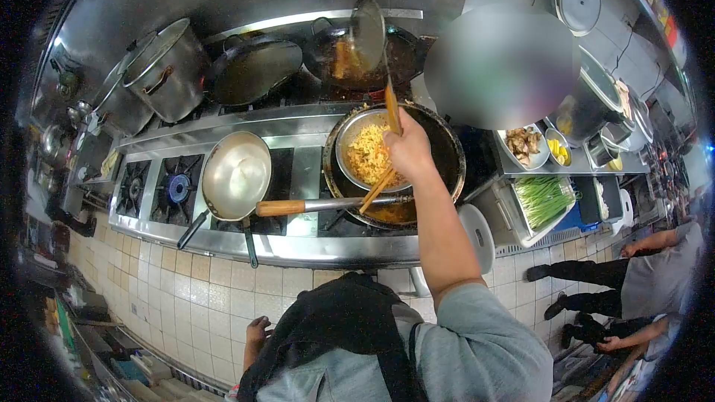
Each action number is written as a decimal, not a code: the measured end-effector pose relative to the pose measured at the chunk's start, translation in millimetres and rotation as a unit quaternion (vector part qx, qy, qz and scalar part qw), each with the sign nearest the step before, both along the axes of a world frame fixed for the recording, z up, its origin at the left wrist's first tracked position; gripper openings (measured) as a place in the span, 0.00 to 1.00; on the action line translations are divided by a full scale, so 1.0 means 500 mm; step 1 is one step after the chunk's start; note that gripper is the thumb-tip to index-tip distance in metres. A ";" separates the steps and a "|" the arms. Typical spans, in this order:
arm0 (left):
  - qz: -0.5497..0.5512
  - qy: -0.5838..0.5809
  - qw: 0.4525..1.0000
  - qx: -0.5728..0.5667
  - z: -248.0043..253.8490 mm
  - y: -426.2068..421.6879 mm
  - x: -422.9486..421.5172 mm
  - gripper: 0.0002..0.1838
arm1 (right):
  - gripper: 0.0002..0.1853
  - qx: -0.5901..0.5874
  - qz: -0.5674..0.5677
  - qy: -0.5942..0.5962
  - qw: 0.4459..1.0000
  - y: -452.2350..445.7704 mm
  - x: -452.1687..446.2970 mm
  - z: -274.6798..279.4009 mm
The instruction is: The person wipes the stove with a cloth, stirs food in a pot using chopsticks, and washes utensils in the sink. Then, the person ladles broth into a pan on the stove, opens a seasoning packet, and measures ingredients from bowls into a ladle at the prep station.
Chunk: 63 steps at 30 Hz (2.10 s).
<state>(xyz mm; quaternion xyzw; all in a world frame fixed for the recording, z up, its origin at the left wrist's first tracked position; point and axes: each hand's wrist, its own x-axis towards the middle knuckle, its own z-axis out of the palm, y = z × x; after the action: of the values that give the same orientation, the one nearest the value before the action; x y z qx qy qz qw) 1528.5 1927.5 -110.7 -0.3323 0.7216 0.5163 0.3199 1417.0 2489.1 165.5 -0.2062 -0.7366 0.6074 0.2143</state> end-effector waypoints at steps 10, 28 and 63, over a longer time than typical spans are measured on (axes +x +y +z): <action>-0.281 0.077 0.956 -0.039 -0.061 -0.089 0.112 0.21 | 0.18 -0.103 -0.041 -0.025 0.993 0.012 0.043 0.069; -0.061 -0.009 0.998 -0.032 0.050 -0.011 0.065 0.22 | 0.05 -0.523 0.113 0.077 0.841 0.009 -0.045 0.017; -0.214 0.050 0.976 -0.010 0.041 -0.204 -0.118 0.21 | 0.14 -0.401 0.014 0.112 0.909 -0.107 -0.030 0.027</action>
<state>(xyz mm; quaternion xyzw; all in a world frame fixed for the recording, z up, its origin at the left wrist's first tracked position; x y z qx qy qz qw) 1469.7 1825.3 -90.3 -0.1477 0.7963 0.4444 0.3828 1401.8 2435.6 178.8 -0.1952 -0.4052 0.8734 0.1867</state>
